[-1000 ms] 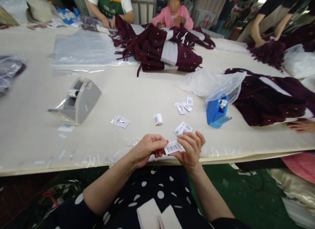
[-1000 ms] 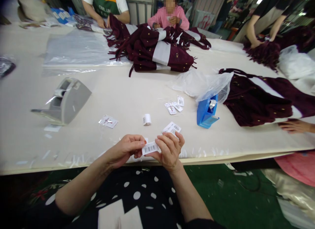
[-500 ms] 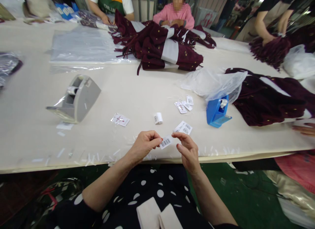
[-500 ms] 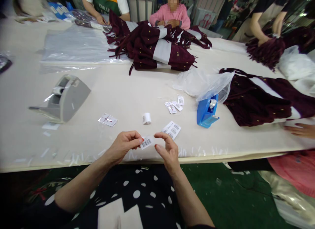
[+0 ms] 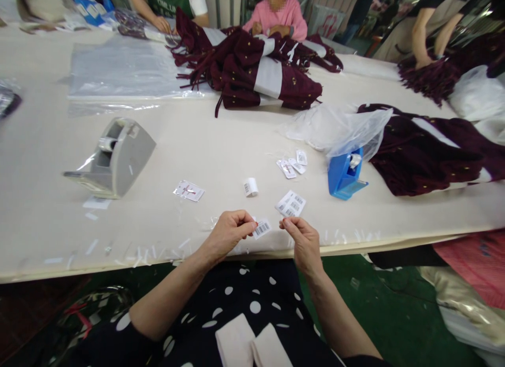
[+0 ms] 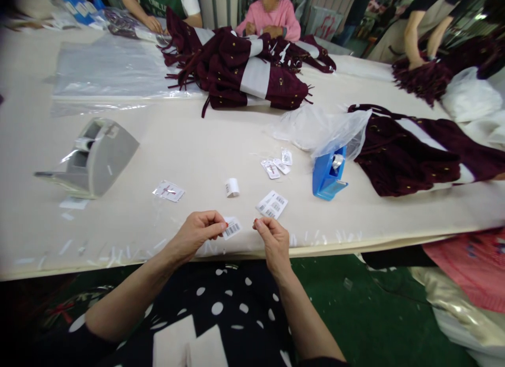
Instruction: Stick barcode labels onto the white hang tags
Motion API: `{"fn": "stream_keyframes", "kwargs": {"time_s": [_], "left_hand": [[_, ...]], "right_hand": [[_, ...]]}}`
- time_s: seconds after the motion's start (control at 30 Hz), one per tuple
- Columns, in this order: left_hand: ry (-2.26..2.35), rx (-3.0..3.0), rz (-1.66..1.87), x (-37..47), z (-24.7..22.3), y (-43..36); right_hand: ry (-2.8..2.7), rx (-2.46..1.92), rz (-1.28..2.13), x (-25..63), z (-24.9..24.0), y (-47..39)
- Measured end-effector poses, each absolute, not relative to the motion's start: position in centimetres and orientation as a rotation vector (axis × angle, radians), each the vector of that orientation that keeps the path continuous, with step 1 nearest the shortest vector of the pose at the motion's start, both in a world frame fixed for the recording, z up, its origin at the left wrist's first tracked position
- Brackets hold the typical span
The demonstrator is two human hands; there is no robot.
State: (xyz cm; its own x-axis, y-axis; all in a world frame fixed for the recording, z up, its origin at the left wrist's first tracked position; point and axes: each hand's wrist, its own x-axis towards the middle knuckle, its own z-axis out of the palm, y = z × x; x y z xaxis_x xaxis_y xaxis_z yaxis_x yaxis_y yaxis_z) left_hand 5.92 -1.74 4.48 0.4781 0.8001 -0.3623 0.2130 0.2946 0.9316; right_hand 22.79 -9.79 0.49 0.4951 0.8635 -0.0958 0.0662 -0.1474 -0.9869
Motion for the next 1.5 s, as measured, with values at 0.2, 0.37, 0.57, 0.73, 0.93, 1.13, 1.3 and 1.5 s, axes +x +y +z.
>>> {"fn": "stream_keyframes", "kwargs": {"time_s": [0.2,0.37,0.57,0.73,0.93,1.13,1.3,1.5], "left_hand": [[1.089,1.223,0.484,5.3,3.6,-1.6],[1.086,1.219,0.439,5.4,3.0,-1.9],[1.088,1.242,0.425,5.2,2.5,-1.8],[1.099,1.218,0.431,4.9,2.2,-2.0],[1.101,1.201,0.441,4.6,2.6,-2.1],[1.015,1.242,0.333,5.1,2.7,-2.6],[0.952,1.346,0.284,4.5,2.3,-3.0],[1.015,1.350,0.295,3.6,1.6,-3.2]], "right_hand": [[-1.396,-1.990,0.525,24.8,-1.5,-14.9],[-0.979,-2.143,0.670,24.5,-3.8,-16.2],[-0.358,-1.938,0.863,23.9,-6.6,-15.4],[-0.340,-1.972,0.894,23.9,-8.7,-16.6],[-0.668,-1.979,0.675,23.4,-6.6,-18.7],[-0.906,-1.728,0.823,20.8,-0.9,-14.6],[-0.957,-1.624,1.025,19.5,0.6,-11.2],[-1.030,-1.671,0.981,18.6,0.0,-11.0]]}}
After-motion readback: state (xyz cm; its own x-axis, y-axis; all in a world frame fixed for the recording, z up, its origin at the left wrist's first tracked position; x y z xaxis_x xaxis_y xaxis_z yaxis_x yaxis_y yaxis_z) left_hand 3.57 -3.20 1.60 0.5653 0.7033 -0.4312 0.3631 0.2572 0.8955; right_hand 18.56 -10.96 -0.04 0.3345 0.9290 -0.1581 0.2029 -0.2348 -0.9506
